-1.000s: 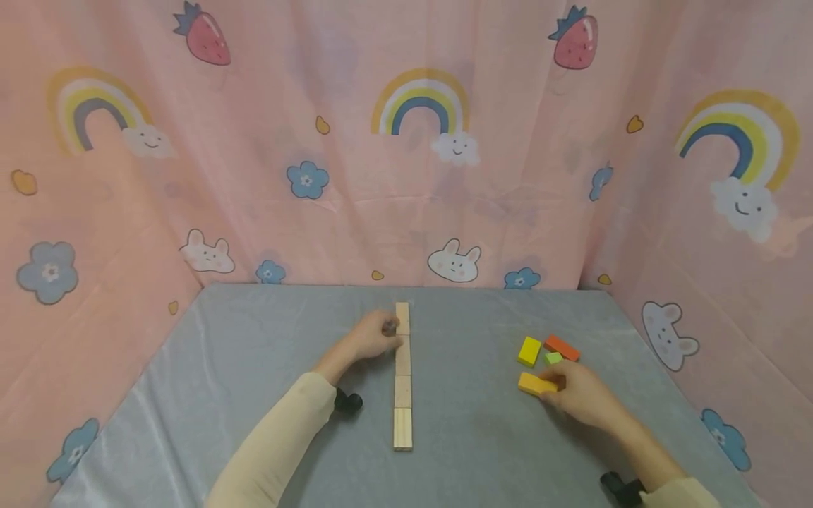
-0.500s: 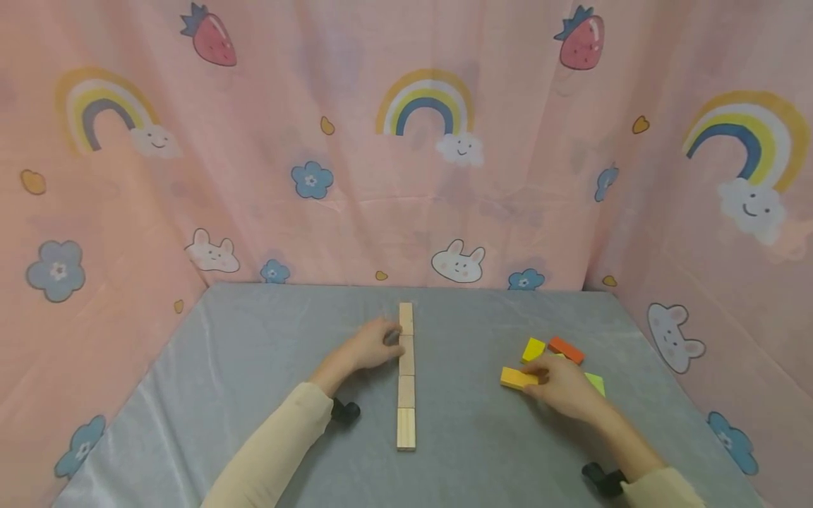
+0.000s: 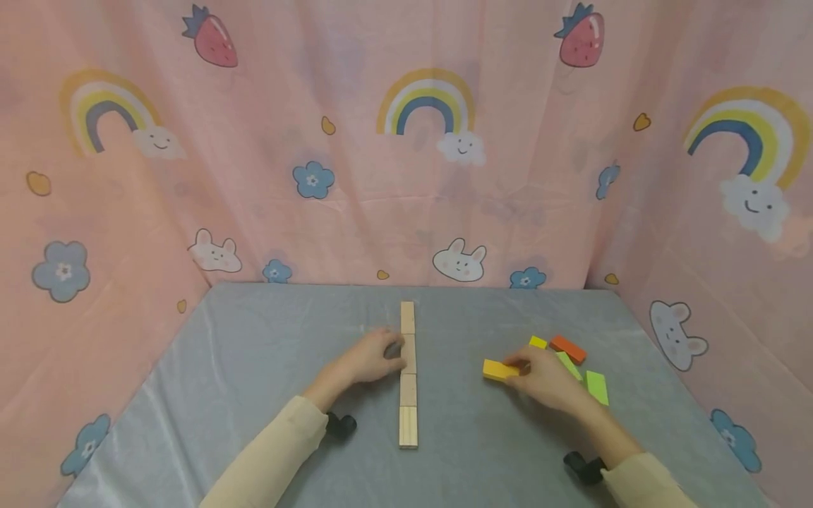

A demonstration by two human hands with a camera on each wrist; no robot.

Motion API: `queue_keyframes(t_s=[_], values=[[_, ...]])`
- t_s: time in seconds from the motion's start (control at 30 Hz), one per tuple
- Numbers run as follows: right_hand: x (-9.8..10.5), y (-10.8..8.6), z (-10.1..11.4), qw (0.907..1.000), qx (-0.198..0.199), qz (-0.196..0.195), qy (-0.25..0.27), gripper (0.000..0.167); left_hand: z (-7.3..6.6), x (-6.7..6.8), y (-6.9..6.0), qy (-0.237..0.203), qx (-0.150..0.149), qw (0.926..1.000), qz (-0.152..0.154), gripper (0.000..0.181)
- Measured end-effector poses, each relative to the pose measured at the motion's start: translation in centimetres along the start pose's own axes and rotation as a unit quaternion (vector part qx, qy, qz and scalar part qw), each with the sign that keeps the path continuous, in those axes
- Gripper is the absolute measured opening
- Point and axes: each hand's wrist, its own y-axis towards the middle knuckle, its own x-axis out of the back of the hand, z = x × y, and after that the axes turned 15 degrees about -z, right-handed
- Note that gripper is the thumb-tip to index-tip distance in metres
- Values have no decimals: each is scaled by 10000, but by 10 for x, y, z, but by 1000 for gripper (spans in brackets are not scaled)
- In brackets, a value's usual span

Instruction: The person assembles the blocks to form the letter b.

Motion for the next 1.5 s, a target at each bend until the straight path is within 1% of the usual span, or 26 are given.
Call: queue_keyframes(t_s=[0.17, 0.37, 0.67, 0.77, 0.9, 1.13, 1.5], values=[[-6, 4, 8, 9999, -14, 60, 114, 29, -2, -1, -8, 141, -41, 9999, 44, 47], [-12, 11, 16, 9997, 81, 46, 217, 28, -3, -4, -13, 266, -85, 9996, 53, 49], [-24, 23, 28, 9994, 221, 71, 263, 27, -9, 0, -22, 315, -116, 9994, 92, 51], [-29, 27, 33, 9993, 273, 48, 244, 26, -11, -1, -24, 367, -170, 9991, 100, 50], [-35, 29, 39, 9991, 328, 38, 249, 27, -11, -2, -25, 423, -261, 9987, 69, 50], [-43, 34, 49, 9990, 349, 84, 285, 26, -11, -4, -26, 578, -327, 9978, 57, 50], [-59, 43, 58, 9985, 422, 118, 334, 26, -12, -5, -25, 776, -440, 9960, 108, 49]])
